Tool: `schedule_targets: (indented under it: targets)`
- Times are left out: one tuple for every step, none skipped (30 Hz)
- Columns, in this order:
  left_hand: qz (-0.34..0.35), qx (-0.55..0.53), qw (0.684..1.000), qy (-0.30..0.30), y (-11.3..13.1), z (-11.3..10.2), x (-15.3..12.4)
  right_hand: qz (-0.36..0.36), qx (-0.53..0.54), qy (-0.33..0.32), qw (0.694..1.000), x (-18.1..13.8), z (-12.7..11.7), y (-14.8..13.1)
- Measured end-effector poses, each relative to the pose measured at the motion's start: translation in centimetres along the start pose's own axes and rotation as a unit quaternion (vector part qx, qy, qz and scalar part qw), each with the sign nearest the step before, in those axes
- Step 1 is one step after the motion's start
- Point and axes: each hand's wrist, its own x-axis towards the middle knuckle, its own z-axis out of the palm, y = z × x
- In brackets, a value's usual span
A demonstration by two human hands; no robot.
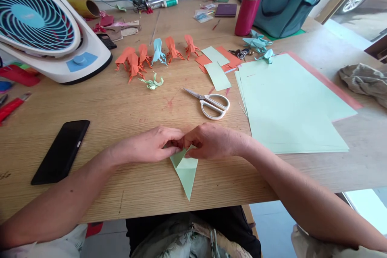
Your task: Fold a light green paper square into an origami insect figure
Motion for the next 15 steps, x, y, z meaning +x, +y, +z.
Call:
schedule_targets:
  targets:
    - [0.003, 0.001, 1.000, -0.015, 0.1, -0.2, -0.1, 0.006, 0.019, -0.023, 1.000, 0.1, -0.3, 0.0]
    - [0.005, 0.003, 1.000, -0.028, 0.1, -0.4, -0.2, 0.016, 0.040, -0.046, 0.998, 0.2, -0.5, 0.1]
    - [0.007, 0.004, 0.999, -0.038, 0.2, -0.6, -0.2, 0.026, 0.062, -0.067, 0.996, 0.3, -0.7, 0.1]
    - [0.008, 0.002, 0.999, -0.047, 0.2, -0.8, -0.3, 0.036, 0.080, -0.085, 0.993, 0.4, -0.9, 0.1]
    - [0.007, -0.003, 0.998, -0.056, 0.3, -0.9, -0.4, 0.044, 0.092, -0.100, 0.990, 0.5, -1.2, 0.1]
    - [0.006, -0.011, 0.998, -0.064, 0.3, -1.1, -0.5, 0.047, 0.096, -0.113, 0.988, 0.6, -1.3, 0.0]
    - [0.004, -0.019, 0.997, -0.072, 0.3, -1.2, -0.6, 0.043, 0.092, -0.123, 0.987, 0.7, -1.5, 0.0]
    - [0.002, -0.025, 0.997, -0.078, 0.3, -1.2, -0.7, 0.035, 0.080, -0.129, 0.988, 0.8, -1.7, -0.1]
    - [0.000, -0.027, 0.996, -0.082, 0.3, -1.2, -0.8, 0.024, 0.064, -0.134, 0.989, 0.8, -1.8, -0.1]
    - [-0.003, -0.024, 0.996, -0.084, 0.3, -1.1, -0.8, 0.012, 0.048, -0.136, 0.989, 0.9, -1.9, -0.1]
    - [-0.007, -0.016, 0.996, -0.083, 0.4, -1.0, -0.8, 0.002, 0.033, -0.136, 0.990, 0.9, -1.9, -0.2]
    - [-0.012, -0.004, 0.997, -0.078, 0.5, -0.8, -0.8, -0.005, 0.021, -0.135, 0.991, 0.9, -2.0, -0.2]
    - [-0.018, 0.010, 0.997, -0.071, 0.6, -0.6, -0.8, -0.006, 0.011, -0.134, 0.991, 0.8, -1.9, -0.2]
    - [-0.022, 0.025, 0.998, -0.062, 0.7, -0.3, -0.8, -0.003, 0.000, -0.133, 0.991, 0.8, -1.8, -0.3]
    - [-0.024, 0.039, 0.998, -0.051, 0.8, -0.1, -0.8, 0.002, -0.013, -0.131, 0.991, 0.7, -1.7, -0.3]
